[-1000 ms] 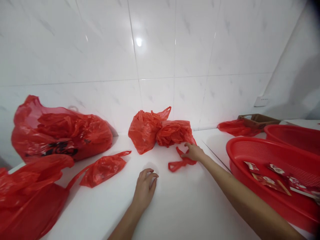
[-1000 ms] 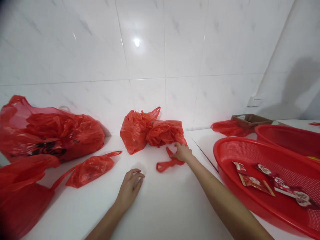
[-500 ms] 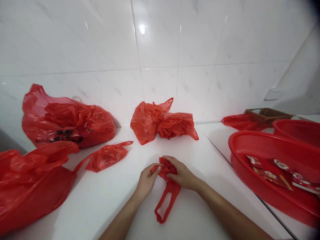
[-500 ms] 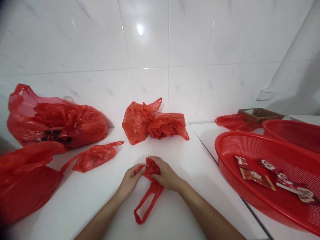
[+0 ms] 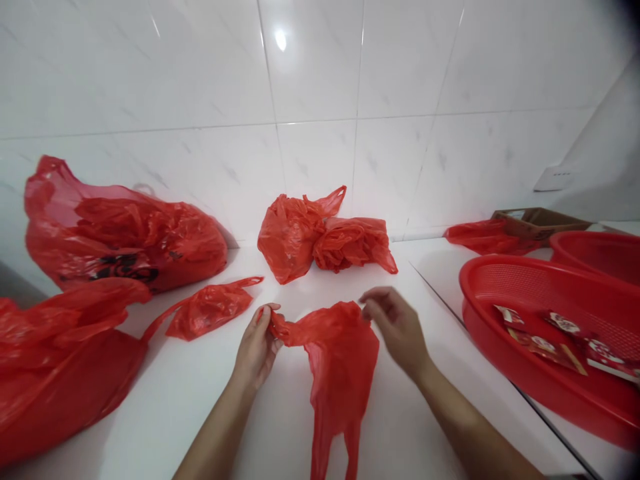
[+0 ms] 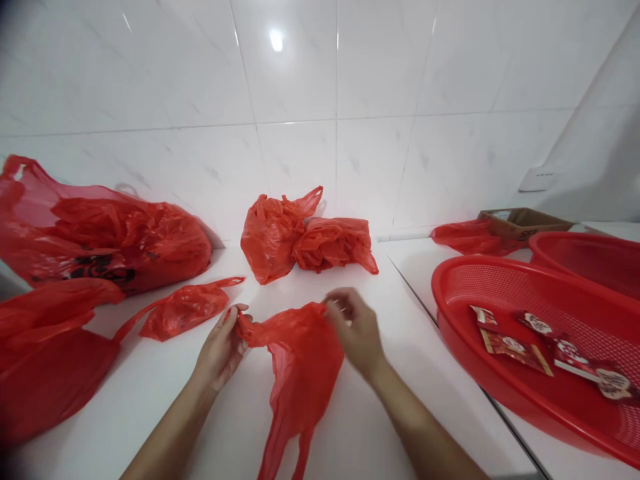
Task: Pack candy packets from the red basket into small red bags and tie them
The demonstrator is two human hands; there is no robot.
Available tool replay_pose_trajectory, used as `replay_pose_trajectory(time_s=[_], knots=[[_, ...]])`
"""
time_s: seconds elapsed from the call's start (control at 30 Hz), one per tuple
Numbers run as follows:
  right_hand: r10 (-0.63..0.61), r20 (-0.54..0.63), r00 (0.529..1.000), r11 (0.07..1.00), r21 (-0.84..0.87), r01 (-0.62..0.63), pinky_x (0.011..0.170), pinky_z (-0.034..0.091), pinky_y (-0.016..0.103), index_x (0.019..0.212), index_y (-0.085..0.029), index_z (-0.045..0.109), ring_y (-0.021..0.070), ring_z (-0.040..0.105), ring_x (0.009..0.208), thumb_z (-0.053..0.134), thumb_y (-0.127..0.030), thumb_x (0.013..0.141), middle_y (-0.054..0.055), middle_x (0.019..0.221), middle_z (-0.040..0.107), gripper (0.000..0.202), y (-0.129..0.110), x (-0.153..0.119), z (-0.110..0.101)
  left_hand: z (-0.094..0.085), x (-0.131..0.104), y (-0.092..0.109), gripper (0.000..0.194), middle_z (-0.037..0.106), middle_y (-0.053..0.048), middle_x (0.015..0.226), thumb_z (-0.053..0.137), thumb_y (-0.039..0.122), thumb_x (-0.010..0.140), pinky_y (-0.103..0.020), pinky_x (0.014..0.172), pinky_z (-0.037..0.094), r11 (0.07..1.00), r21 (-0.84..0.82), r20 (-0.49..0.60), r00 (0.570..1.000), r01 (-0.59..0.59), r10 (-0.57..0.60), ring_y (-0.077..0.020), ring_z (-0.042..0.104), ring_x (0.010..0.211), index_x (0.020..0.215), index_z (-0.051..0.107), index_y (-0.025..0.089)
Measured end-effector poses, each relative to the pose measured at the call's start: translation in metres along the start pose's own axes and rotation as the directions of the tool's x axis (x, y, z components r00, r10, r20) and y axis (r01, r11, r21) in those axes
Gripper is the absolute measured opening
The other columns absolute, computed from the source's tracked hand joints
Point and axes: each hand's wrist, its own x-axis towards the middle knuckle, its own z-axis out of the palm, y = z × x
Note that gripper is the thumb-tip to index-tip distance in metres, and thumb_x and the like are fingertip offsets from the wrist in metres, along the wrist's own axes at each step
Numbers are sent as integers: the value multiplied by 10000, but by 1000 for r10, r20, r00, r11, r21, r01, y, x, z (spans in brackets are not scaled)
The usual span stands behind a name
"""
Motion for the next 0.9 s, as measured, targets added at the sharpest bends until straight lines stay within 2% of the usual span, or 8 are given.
replay_pose_trajectory(time_s=[0.13, 0.23, 0.33, 0.53, 0.63, 0.73, 0.8, 0.9], knots=[[-25, 532, 847, 898, -360, 253, 783, 509, 322, 1002, -261, 618, 194, 632, 880, 424, -296, 930, 44, 967, 686, 209, -26, -29, 36, 30, -30, 11, 311, 593, 45, 703, 697, 452, 794, -164, 546, 486, 1000, -15, 55, 998, -12, 13, -70, 558, 583, 963, 583, 218], [197, 536, 821, 669, -685, 288, 848, 467, 393, 1021, -154, 644, 277, 622, 965, 455, -155, 855, 144, 1037, 674, 251, -3, -22, 31, 35, -51, 24, 318, 510, 77, 610, 680, 494, 791, -143, 468, 405, 999, 43, 38, 999, -21, 19, -53, 454, 478, 925, 576, 225], [318, 514, 797, 481, -812, 331, 911, 407, 411, 998, -103, 658, 295, 636, 951, 497, -100, 785, 181, 988, 690, 267, 20, -8, -1, 20, -57, 34, 357, 506, 66, 592, 659, 549, 775, -165, 469, 375, 929, 327, -60, 977, -175, 205, -78, 430, 491, 895, 619, 216], [340, 511, 789, 410, -836, 365, 863, 380, 383, 1226, -184, 565, 237, 653, 752, 563, -219, 767, 73, 813, 718, 460, -5, -4, -47, 1, -59, 41, 387, 641, -60, 957, 543, 500, 851, -296, 717, 481, 343, 885, 83, 832, -315, 548, -224, 584, 867, 1081, 670, 216], [293, 550, 782, 417, -810, 413, 826, 374, 376, 1231, -170, 557, 236, 644, 735, 569, -191, 757, 82, 817, 715, 475, -18, -9, -43, 27, -79, 32, 328, 536, -104, 1236, 582, 393, 847, -426, 867, 479, 11, 878, 348, 654, -478, 672, -299, 518, 1114, 1146, 649, 275], [227, 625, 747, 491, -736, 466, 822, 385, 373, 1233, -191, 563, 234, 639, 750, 613, -223, 757, 77, 853, 715, 480, -25, -17, -36, 55, -90, 10, 174, 406, -44, 1443, 589, 299, 850, -632, 1070, 244, -296, 721, 672, 528, -627, 520, -379, 349, 1333, 958, 721, 337], [197, 662, 724, 527, -694, 491, 843, 393, 393, 1308, -226, 527, 237, 637, 736, 653, -254, 748, 57, 823, 712, 575, -30, -25, -37, 58, -77, -3, 160, 388, -58, 1492, 599, 283, 840, -707, 1053, 180, -423, 687, 724, 598, -590, 343, -446, 279, 1371, 907, 741, 311], [246, 684, 687, 522, -690, 501, 848, 403, 418, 1356, -258, 519, 244, 634, 675, 669, -211, 745, 32, 666, 680, 631, -35, -35, -51, 37, -39, -4, 269, 447, -125, 1471, 533, 79, 807, -709, 1029, 242, -556, 756, 531, 820, -345, 214, -453, 398, 1310, 853, 757, 220]])
